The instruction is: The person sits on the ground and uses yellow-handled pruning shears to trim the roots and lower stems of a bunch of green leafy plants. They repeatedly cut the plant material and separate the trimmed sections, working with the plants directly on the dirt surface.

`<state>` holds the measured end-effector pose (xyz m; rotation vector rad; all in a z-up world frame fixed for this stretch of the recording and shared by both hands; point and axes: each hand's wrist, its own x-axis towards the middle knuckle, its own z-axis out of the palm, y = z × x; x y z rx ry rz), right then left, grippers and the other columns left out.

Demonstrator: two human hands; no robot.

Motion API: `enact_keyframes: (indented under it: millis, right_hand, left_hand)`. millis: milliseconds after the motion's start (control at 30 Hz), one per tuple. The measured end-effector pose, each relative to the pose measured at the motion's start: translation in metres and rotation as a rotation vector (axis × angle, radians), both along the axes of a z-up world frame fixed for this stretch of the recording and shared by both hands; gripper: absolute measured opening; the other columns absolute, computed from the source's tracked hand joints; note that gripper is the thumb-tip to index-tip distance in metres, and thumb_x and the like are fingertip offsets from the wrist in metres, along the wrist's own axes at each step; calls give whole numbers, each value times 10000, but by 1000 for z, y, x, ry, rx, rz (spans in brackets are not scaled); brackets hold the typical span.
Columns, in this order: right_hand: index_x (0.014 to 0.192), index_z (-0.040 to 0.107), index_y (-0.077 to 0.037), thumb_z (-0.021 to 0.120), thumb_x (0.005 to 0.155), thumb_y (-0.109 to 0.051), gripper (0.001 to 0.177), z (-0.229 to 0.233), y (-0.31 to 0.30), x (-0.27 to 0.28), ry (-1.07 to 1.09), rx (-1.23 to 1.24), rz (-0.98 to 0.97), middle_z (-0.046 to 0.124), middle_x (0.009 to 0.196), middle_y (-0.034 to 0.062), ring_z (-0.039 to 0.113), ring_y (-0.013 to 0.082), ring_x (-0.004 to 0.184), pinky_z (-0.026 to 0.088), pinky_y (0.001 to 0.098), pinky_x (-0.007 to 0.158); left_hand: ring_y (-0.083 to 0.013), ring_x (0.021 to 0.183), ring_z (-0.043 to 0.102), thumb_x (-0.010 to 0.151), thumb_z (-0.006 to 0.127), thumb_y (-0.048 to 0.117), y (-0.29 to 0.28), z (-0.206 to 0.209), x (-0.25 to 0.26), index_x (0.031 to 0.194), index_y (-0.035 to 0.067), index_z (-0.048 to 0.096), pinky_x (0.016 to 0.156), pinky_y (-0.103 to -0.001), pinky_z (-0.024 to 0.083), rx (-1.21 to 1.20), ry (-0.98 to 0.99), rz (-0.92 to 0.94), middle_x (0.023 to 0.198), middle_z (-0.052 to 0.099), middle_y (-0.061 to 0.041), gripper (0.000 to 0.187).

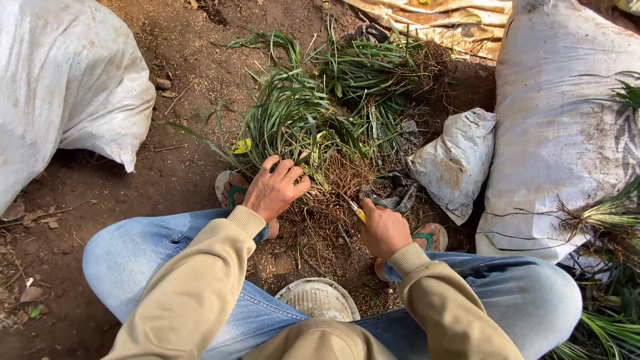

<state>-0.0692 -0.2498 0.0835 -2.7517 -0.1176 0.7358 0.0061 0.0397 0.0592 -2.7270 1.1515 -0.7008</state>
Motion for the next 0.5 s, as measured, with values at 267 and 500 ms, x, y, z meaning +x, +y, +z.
enact_keyframes:
  millis: [267,500]
  right_hand:
    - [1183,571,-198,542,949,-363,287,26,8,2,-71,-133,77,705,1137,100,751,412,870,597,526,827]
    - [1125,556,-201,584,956,-385,252,-6,2,0,-115,-129,96,707,1082,70,742,372,911,505,504,897]
  left_hand:
    - [-175,1109,544,948,663,189,-4,1,-3,979,259,587,1101,-486,247,25,-5,-28,919,572,7,108]
    - [-180,1121,542,942,675,192,-2,3,-4,987,255,585,1101,-489,251,30,18,-44,928,579,2,119]
